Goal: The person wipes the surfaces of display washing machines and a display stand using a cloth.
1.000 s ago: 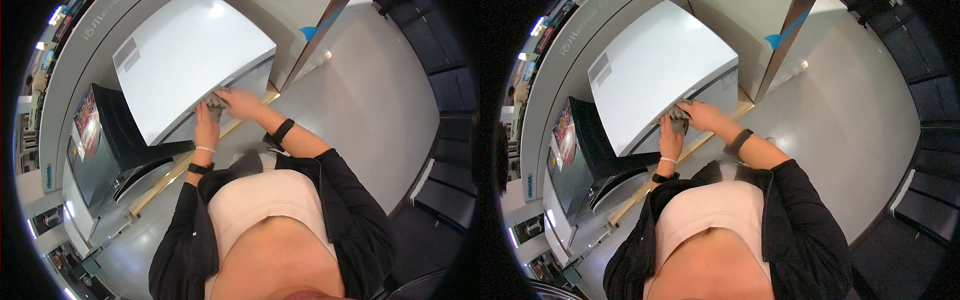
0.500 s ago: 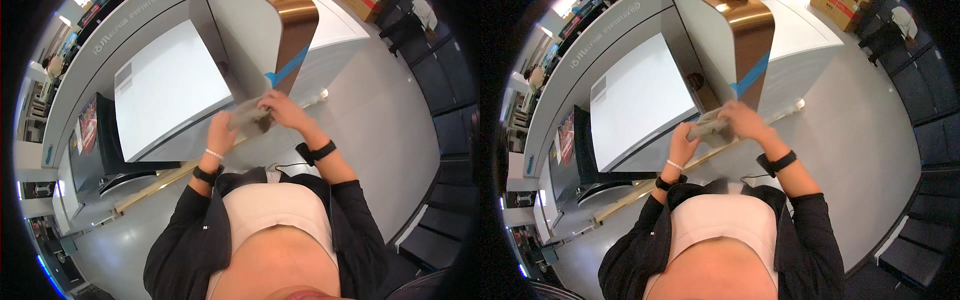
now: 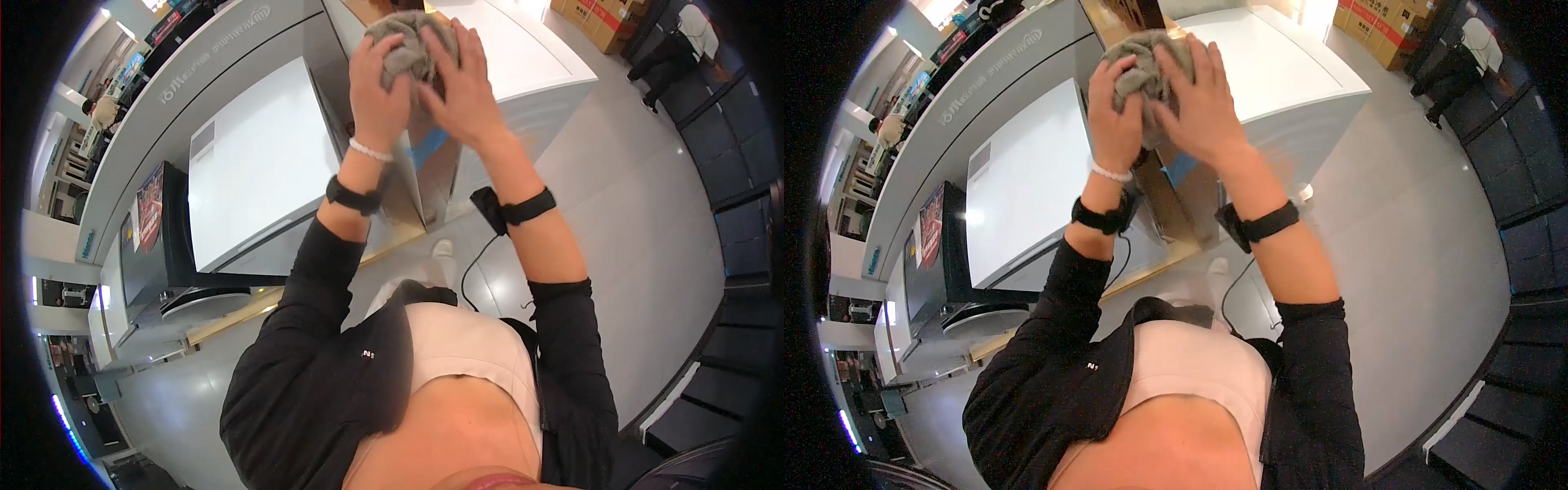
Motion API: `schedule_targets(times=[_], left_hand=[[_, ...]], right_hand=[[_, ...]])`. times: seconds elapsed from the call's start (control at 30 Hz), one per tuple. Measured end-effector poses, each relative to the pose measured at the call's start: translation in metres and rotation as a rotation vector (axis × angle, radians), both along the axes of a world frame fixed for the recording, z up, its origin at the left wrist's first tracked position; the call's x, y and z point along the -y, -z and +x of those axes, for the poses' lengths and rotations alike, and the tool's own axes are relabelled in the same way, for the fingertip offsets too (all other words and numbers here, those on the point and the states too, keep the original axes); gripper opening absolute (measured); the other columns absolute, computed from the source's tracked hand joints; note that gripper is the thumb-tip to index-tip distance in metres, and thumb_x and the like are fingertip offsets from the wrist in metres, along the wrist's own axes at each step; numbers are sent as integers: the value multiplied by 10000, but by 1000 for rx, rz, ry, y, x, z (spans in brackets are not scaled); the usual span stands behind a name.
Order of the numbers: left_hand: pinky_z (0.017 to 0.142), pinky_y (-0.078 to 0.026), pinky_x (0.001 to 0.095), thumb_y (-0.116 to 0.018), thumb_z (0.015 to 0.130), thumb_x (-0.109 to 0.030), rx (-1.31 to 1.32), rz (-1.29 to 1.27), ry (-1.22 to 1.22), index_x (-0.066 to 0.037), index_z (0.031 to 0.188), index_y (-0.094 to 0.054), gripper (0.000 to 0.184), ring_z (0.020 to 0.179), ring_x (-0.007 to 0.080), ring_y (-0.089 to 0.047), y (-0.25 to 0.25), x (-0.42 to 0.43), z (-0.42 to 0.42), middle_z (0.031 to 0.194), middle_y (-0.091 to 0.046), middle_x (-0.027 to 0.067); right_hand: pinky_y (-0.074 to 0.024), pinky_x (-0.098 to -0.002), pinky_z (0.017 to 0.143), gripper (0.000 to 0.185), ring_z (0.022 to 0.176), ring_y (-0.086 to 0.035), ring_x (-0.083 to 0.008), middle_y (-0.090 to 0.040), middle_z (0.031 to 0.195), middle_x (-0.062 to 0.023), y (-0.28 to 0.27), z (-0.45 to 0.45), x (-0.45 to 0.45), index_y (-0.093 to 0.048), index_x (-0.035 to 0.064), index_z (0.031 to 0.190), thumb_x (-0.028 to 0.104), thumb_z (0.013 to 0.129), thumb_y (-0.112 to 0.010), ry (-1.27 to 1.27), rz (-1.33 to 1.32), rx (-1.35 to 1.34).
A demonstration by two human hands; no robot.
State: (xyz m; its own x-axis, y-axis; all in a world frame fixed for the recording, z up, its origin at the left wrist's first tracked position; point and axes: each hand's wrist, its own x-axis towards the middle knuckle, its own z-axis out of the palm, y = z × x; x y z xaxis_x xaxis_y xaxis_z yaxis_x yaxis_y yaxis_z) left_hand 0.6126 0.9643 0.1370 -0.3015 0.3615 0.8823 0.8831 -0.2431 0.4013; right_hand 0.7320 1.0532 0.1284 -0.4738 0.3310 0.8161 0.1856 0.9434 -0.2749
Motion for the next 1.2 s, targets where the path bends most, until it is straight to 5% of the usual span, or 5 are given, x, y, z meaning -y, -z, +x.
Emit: schedule_targets(times=[0.27,0.43,0.53,0.8,1.2], left_hand=[[1049,-390,487,-751,707,-69,-167,-66,-178,-41,1335,-514,672,1221,445,-475,70,17,10,1283,-562,177],[1020,-397,506,-787,747,-61,-84,147,-175,-66,1296,-436,651,1216,421,-477,151,-8,5,1303,-498,223],[1042,-382,493,-782,798,-72,-81,81,-275,-128,1292,-318,680,1260,361,-445,147,-6,23,1351,-412,168],[975,-430,445,-796,805,-91,40,-10,-440,-121,1217,-330,622,1160,297,-502,143,13,33,1251,-467,136],[1044,-393,488,-717,814,-140,-143,-81,-818,-1,1273,-529,515,1251,421,-478,30,-23,68,1339,-493,240]], right_hand=[[-326,-642,1049,783,1461,-151,-449,-232,1576,-149,23,10,0,-489,323,1412,272,693,-797,76,176,238],[-76,-623,1183,449,1513,-118,-248,-245,1601,107,45,9,-36,-579,417,1277,315,840,-595,-176,366,250],[-301,-625,1080,377,1482,-213,-266,-349,1550,108,53,11,-47,-676,341,1158,287,786,-643,-293,480,199],[-112,-582,1193,143,1427,-347,-130,-425,1501,120,65,5,-61,-709,340,974,326,854,-632,-492,498,12],[-538,-382,889,398,1262,-512,-345,-522,1350,-52,1,-18,-119,-651,173,1148,95,760,-683,-947,264,-262]])
